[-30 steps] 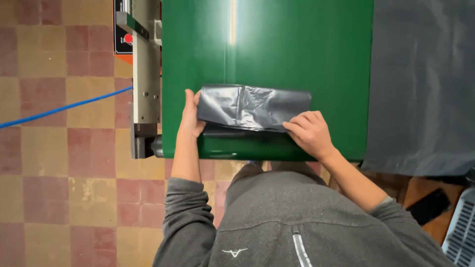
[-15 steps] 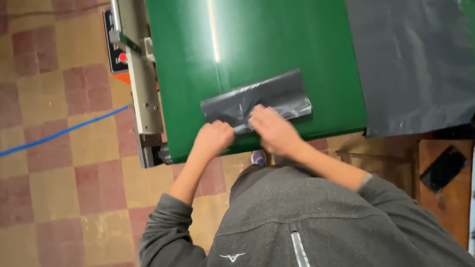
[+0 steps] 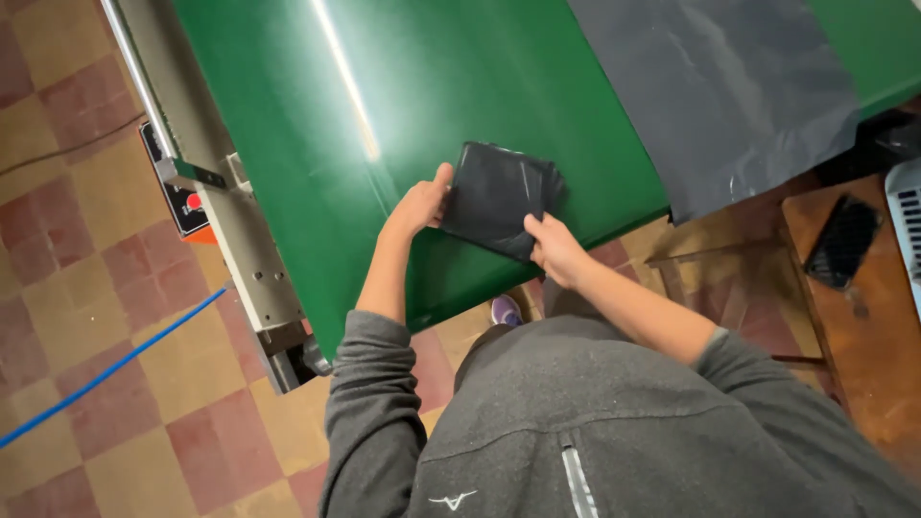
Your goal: Folding black plastic bags and placing them into a storage crate.
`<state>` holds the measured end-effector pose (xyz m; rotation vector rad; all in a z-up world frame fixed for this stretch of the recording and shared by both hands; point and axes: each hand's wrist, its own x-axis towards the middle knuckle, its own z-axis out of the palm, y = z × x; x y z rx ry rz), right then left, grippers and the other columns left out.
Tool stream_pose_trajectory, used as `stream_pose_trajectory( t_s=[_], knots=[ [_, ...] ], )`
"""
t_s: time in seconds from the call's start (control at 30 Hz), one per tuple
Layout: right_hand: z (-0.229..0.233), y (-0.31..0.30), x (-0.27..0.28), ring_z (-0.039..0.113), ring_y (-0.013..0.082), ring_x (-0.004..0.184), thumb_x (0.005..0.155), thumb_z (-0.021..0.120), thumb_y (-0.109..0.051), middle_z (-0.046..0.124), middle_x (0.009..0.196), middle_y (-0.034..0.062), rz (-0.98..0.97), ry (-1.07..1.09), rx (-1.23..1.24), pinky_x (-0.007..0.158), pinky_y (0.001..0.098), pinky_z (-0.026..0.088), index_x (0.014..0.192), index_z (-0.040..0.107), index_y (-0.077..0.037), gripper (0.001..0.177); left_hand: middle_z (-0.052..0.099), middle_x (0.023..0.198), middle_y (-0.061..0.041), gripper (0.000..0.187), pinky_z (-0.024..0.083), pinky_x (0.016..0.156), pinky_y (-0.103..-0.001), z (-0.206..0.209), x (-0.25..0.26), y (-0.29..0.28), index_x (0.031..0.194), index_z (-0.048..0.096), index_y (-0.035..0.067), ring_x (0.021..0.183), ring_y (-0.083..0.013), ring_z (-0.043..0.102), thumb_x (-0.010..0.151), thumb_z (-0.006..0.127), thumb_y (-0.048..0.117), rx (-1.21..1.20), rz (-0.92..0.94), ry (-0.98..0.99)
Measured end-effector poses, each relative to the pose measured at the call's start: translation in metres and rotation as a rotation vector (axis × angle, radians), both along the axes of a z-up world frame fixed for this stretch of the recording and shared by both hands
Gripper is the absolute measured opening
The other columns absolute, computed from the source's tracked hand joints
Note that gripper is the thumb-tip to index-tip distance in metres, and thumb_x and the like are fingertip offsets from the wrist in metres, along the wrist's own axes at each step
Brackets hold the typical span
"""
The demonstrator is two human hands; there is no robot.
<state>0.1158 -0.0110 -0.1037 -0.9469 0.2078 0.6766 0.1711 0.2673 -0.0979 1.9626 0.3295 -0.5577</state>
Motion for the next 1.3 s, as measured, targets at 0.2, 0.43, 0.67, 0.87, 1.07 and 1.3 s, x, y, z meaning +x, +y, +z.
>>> stream_pose_trajectory(
  t_s=[0.2,0.43,0.67,0.87,1.07,1.3],
  knots=[
    [-0.021,-0.02,0.025,0.071,0.0272,0.111,0.106,0.049,-0.023,0.067,0.13,0.0145,0.084,0.238,0.1,0.096,0.0426,0.057,0.13,0.054,-0.006,0.03,0.069,0.071,-0.017,0.06,0.052,0.061,-0.05,0.021,-0.031,-0.05,0.074,0.071,0.005,0.069,-0.0403,0.068,0.089,0.063,0.062,0.7,0.044,-0.479],
    [0.004,-0.142,-0.011,0.077,0.0261,0.103,0.1,0.052,-0.02,0.071,0.123,0.0183,0.265,0.121,-0.145,0.085,0.0404,0.062,0.124,0.064,0.0,0.034,0.072,0.097,-0.013,0.056,0.049,0.071,-0.054,0.096,-0.043,-0.107,0.094,0.066,0.007,0.1,-0.0391,0.064,0.079,0.073,0.06,1.018,0.107,-0.458],
    [-0.058,-0.258,-0.001,0.072,0.0259,0.096,0.092,0.042,0.004,0.07,0.111,0.0155,-0.209,0.027,-0.395,0.079,0.0391,0.058,0.119,0.059,-0.001,0.032,0.056,0.141,-0.011,0.068,0.04,0.109,-0.058,0.091,-0.025,-0.258,0.127,0.059,0.01,0.142,-0.0329,0.043,0.07,0.081,0.039,0.726,-0.507,-1.031],
    [-0.08,-0.304,0.03,0.068,0.027,0.1,0.084,0.04,0.012,0.068,0.114,0.0129,-0.438,-0.046,-0.321,0.086,0.0433,0.057,0.118,0.058,-0.003,0.041,0.046,0.154,-0.01,0.064,0.033,0.117,-0.06,0.043,0.031,-0.353,0.132,0.055,0.011,0.152,-0.0306,0.034,0.074,0.08,0.025,0.766,-0.781,-1.217],
    [-0.066,-0.34,0.057,0.065,0.0292,0.115,0.077,0.042,0.014,0.063,0.13,0.0114,-0.389,0.082,-0.142,0.1,0.0449,0.054,0.132,0.055,-0.004,0.059,0.044,0.15,-0.018,0.077,0.036,0.112,-0.06,0.078,0.052,-0.369,0.134,0.054,0.007,0.148,-0.0366,0.033,0.066,0.08,0.032,0.66,-1.014,-1.011],
    [-0.031,-0.387,0.078,0.064,0.0318,0.115,0.085,0.054,0.01,0.065,0.128,0.0181,-0.226,0.103,-0.406,0.099,0.047,0.052,0.134,0.058,0.002,0.05,0.054,0.144,-0.011,0.077,0.042,0.108,-0.054,0.095,0.074,-0.37,0.126,0.058,0.01,0.142,-0.0339,0.044,0.055,0.082,0.027,0.515,-1.062,-0.91]
  ],
)
